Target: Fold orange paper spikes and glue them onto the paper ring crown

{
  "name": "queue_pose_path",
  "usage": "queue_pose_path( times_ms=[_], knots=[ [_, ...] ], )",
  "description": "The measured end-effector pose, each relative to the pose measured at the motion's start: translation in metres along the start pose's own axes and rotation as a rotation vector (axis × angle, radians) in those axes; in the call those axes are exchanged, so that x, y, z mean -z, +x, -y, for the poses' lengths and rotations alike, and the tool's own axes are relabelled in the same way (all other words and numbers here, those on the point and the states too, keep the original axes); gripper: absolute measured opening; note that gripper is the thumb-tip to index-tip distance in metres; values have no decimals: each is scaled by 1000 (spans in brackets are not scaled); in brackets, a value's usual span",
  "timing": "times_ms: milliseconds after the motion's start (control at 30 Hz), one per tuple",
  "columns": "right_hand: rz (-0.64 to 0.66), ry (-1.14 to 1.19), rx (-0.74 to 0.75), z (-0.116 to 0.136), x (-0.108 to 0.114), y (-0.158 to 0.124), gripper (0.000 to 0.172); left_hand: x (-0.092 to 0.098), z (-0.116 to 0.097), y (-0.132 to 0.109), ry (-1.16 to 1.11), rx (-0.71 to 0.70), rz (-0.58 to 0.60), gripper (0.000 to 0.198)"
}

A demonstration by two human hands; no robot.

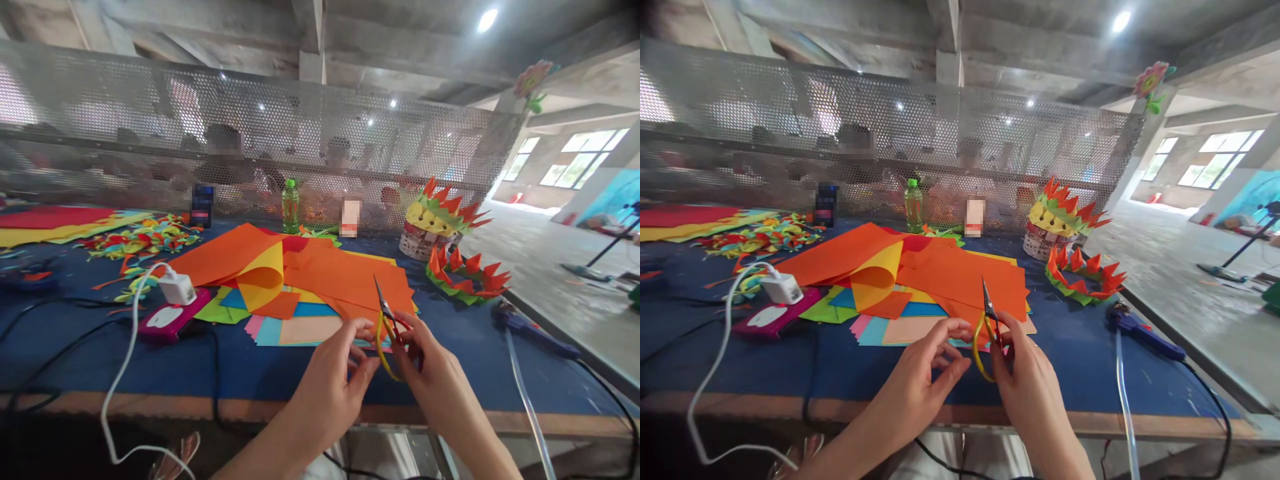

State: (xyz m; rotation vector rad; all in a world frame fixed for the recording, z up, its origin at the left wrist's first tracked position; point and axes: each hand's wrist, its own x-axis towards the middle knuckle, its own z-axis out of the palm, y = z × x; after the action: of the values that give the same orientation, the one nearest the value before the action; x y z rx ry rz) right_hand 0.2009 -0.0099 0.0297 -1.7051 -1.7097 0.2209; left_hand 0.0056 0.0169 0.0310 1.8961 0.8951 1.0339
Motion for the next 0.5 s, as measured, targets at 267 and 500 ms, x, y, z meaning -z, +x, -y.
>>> queue_pose_path(
  times_ms=[267,500],
  knots=[
    [-153,-300,-140,-28,13,20,50,18,5,-19,129,-124,10,25],
    [-148,-416,-110,-88,1,12,55,39,19,-37,253,-265,-194,26]
  ],
)
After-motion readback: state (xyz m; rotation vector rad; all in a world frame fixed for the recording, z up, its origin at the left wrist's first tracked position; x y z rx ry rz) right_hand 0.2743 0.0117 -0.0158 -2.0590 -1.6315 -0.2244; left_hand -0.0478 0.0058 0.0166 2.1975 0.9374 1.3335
